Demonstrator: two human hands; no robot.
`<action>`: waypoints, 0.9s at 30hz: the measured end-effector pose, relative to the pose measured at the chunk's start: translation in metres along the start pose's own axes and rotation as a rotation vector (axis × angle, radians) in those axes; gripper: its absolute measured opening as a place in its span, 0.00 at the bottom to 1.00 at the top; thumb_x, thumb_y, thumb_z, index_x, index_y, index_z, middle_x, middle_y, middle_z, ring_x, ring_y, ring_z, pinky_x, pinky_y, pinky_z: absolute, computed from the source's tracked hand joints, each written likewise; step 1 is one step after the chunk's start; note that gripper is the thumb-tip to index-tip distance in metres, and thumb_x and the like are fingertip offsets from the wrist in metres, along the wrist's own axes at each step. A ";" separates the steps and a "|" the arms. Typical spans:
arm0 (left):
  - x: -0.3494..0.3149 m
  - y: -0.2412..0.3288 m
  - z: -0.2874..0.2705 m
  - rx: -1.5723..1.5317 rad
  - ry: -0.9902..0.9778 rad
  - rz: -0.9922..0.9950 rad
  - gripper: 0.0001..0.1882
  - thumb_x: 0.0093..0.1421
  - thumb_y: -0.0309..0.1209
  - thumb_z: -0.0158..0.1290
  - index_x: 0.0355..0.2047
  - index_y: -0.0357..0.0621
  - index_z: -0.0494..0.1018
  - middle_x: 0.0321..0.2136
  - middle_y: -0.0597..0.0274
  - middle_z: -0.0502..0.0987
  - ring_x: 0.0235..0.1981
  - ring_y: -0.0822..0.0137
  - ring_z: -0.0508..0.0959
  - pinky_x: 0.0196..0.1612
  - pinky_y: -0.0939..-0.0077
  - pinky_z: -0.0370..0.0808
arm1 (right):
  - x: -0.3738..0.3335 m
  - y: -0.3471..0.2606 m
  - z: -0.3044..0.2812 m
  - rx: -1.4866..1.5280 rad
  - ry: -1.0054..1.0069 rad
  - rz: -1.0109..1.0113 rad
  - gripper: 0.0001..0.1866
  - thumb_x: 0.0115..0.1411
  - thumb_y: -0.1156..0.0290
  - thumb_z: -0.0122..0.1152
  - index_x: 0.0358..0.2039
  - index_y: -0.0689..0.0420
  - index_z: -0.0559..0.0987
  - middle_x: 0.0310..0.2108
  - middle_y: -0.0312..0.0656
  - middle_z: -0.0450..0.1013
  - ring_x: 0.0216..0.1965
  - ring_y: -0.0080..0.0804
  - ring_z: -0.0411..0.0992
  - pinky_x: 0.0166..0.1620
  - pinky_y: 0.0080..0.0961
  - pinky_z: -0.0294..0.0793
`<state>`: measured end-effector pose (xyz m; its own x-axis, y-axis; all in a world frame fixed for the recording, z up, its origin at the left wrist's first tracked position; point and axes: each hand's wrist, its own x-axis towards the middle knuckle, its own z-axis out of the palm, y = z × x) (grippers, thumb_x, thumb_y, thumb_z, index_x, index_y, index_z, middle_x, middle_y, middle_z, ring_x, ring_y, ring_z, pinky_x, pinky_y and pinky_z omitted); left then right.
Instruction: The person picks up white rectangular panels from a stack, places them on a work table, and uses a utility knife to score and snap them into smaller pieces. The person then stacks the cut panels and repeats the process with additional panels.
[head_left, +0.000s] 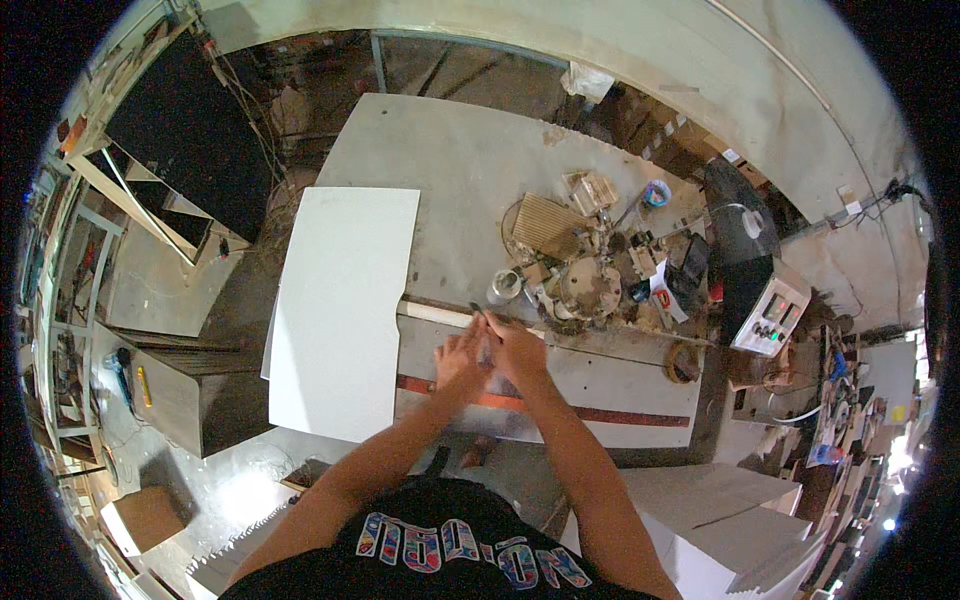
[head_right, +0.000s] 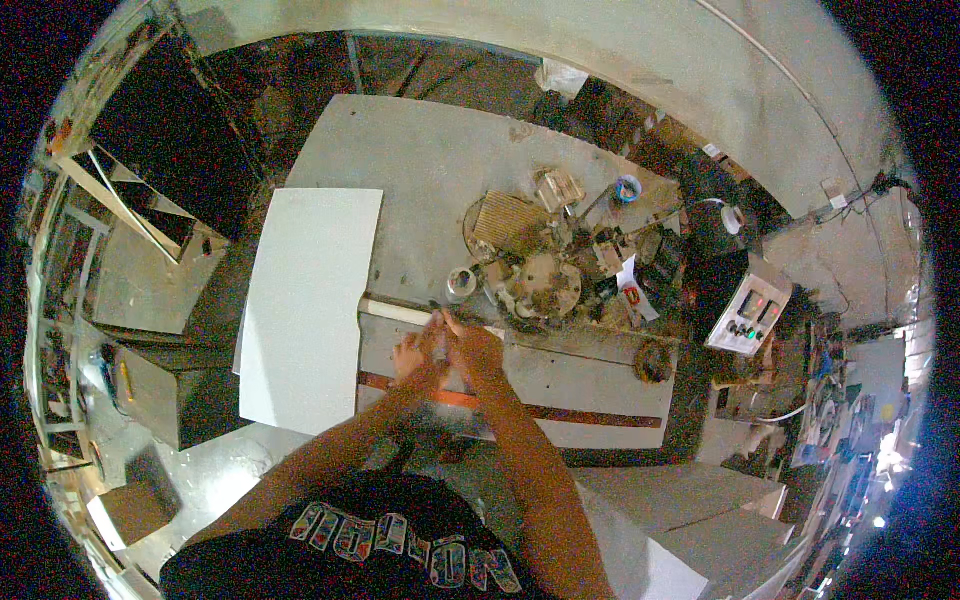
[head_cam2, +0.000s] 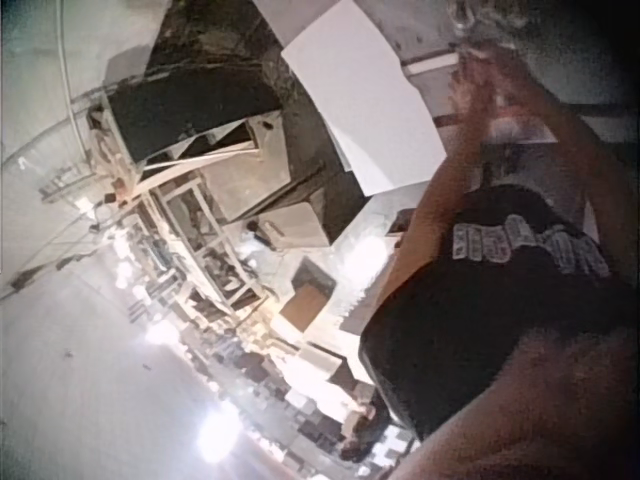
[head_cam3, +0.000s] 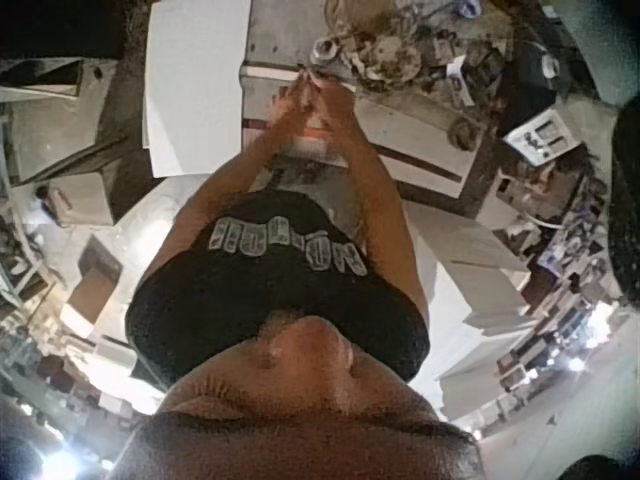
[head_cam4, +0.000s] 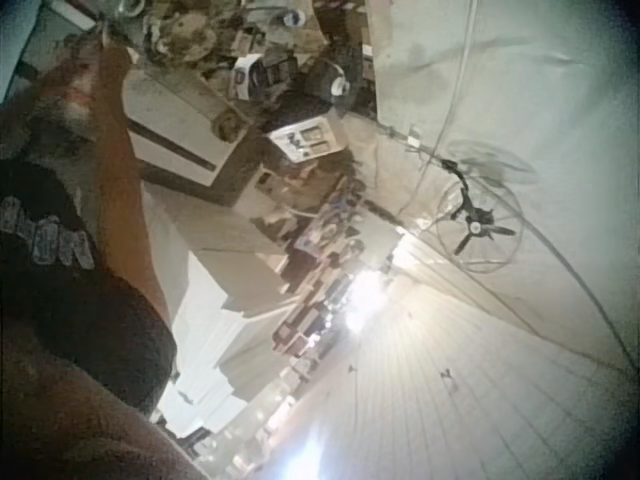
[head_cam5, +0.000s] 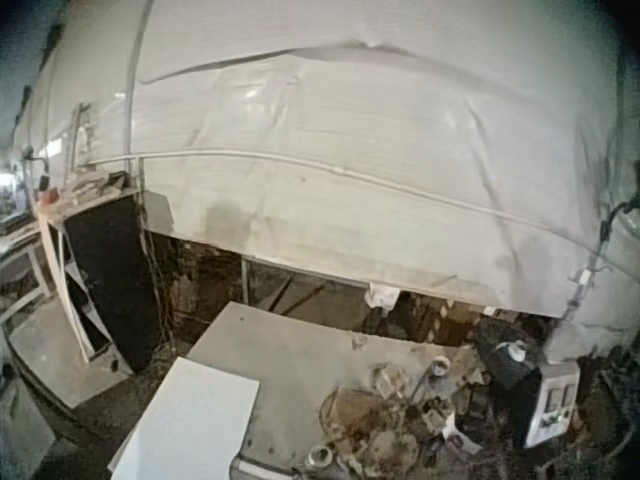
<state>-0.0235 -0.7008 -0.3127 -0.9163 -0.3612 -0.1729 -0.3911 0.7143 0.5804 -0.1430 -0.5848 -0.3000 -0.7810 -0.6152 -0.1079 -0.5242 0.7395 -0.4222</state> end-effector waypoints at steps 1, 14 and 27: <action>0.001 0.014 0.009 0.038 -0.030 -0.003 0.58 0.58 0.39 0.69 0.87 0.57 0.56 0.87 0.69 0.58 0.68 0.48 0.74 0.68 0.42 0.68 | -0.007 0.012 -0.009 -0.041 0.004 0.007 0.23 0.80 0.50 0.60 0.71 0.32 0.84 0.46 0.53 0.87 0.47 0.57 0.87 0.50 0.52 0.86; -0.001 -0.023 -0.036 0.128 -0.057 -0.029 0.59 0.57 0.38 0.69 0.88 0.58 0.55 0.86 0.69 0.60 0.72 0.48 0.72 0.71 0.39 0.65 | 0.012 -0.027 0.002 0.015 0.004 -0.120 0.24 0.79 0.49 0.60 0.72 0.32 0.83 0.44 0.55 0.85 0.44 0.62 0.85 0.48 0.56 0.85; 0.001 0.040 0.005 0.112 -0.226 0.046 0.60 0.64 0.49 0.66 0.90 0.58 0.45 0.89 0.69 0.49 0.74 0.45 0.68 0.72 0.32 0.63 | -0.021 0.033 -0.029 -0.052 -0.010 -0.008 0.26 0.79 0.49 0.60 0.72 0.38 0.83 0.55 0.52 0.87 0.52 0.55 0.86 0.55 0.52 0.85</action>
<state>-0.0407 -0.6699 -0.2938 -0.9245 -0.1928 -0.3288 -0.3440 0.7934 0.5021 -0.1539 -0.5391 -0.2857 -0.7735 -0.6235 -0.1136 -0.5474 0.7477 -0.3759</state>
